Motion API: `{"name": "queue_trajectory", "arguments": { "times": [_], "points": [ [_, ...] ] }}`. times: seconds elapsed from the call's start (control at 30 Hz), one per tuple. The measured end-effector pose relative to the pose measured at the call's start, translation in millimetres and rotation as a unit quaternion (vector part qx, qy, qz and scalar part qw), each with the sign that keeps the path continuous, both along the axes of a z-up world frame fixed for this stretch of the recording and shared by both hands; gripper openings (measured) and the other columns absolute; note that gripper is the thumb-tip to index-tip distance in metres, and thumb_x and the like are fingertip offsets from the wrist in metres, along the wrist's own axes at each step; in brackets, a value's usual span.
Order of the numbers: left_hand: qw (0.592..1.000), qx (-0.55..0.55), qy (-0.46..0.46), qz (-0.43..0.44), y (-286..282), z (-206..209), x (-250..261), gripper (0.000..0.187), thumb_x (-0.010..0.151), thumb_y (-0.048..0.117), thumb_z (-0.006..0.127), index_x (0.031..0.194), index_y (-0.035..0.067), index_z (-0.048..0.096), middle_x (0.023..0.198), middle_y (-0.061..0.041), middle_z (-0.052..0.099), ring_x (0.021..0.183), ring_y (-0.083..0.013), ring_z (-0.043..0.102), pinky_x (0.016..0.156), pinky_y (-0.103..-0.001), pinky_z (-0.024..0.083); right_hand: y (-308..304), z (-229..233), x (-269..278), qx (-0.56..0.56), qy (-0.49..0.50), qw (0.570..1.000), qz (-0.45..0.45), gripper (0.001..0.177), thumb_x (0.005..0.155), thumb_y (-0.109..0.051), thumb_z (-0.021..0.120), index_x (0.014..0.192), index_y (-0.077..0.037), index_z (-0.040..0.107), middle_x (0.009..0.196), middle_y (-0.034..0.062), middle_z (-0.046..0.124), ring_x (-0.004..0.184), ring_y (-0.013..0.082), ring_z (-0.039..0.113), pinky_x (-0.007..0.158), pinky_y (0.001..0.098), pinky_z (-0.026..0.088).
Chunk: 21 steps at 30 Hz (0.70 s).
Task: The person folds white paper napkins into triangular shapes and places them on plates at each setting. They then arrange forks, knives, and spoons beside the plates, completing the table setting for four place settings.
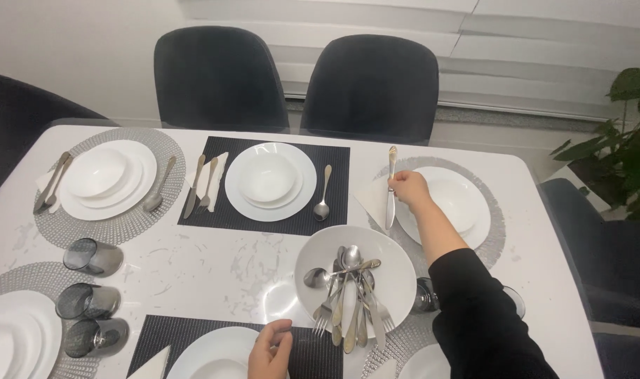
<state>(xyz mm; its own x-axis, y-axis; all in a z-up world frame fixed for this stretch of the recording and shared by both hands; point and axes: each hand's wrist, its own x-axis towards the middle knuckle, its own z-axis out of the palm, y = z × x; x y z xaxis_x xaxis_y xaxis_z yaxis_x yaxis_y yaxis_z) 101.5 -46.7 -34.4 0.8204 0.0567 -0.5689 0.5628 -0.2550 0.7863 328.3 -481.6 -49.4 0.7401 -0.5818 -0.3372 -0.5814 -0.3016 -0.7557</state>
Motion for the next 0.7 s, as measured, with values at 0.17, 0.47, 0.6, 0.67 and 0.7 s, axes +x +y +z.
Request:
{"name": "queue_trajectory", "arguments": {
  "times": [0.17, 0.47, 0.6, 0.67, 0.7],
  "points": [
    [0.999, 0.007, 0.015, 0.035, -7, -1, 3, 0.028, 0.087, 0.019, 0.068, 0.109, 0.015, 0.083, 0.099, -0.006, 0.084, 0.083, -0.0141, 0.071, 0.079, -0.026, 0.055, 3, -49, 23, -0.047, 0.068, 0.996, 0.037, 0.021, 0.083, -0.018, 0.063, 0.065, -0.019, 0.052, 0.060, -0.0002, 0.056, 0.054, 0.0167, 0.064, 0.058, 0.0299, 0.045],
    [0.998, -0.010, 0.031, 0.044, -9, -10, 7, 0.026, 0.089, 0.018, 0.067, 0.110, 0.014, 0.083, 0.101, -0.005, 0.084, 0.082, -0.0148, 0.072, 0.079, -0.026, 0.057, 4, -91, 34, -0.134, 0.165, 0.973, 0.090, 0.033, 0.077, -0.014, 0.059, 0.050, -0.020, 0.041, 0.050, 0.0021, 0.056, 0.054, 0.0237, 0.052, 0.055, 0.0364, 0.043],
    [0.995, -0.005, 0.067, 0.073, -15, 9, 10, 0.026, 0.089, 0.018, 0.068, 0.109, 0.015, 0.083, 0.093, -0.009, 0.083, 0.067, -0.0194, 0.068, 0.070, -0.027, 0.055, 4, -94, 37, -0.144, 0.182, 0.969, 0.089, 0.033, 0.078, -0.015, 0.062, 0.051, -0.020, 0.044, 0.053, 0.0024, 0.058, 0.057, 0.0249, 0.056, 0.057, 0.0371, 0.046],
    [0.996, -0.008, 0.064, 0.064, -12, -4, 9, 0.026, 0.089, 0.018, 0.068, 0.110, 0.016, 0.083, 0.091, -0.008, 0.082, 0.068, -0.0188, 0.069, 0.071, -0.026, 0.055, 6, -92, 35, -0.145, 0.177, 0.969, 0.093, 0.031, 0.076, -0.013, 0.059, 0.050, -0.019, 0.043, 0.052, 0.0025, 0.058, 0.056, 0.0253, 0.055, 0.056, 0.0369, 0.045],
    [0.997, -0.012, 0.060, 0.056, -10, -10, 9, 0.026, 0.089, 0.018, 0.069, 0.110, 0.016, 0.084, 0.090, -0.008, 0.081, 0.069, -0.0182, 0.069, 0.072, -0.026, 0.056, 7, -91, 35, -0.145, 0.171, 0.970, 0.097, 0.029, 0.073, -0.012, 0.056, 0.048, -0.019, 0.043, 0.050, 0.0026, 0.057, 0.055, 0.0256, 0.054, 0.054, 0.0368, 0.044]
  ]
}}
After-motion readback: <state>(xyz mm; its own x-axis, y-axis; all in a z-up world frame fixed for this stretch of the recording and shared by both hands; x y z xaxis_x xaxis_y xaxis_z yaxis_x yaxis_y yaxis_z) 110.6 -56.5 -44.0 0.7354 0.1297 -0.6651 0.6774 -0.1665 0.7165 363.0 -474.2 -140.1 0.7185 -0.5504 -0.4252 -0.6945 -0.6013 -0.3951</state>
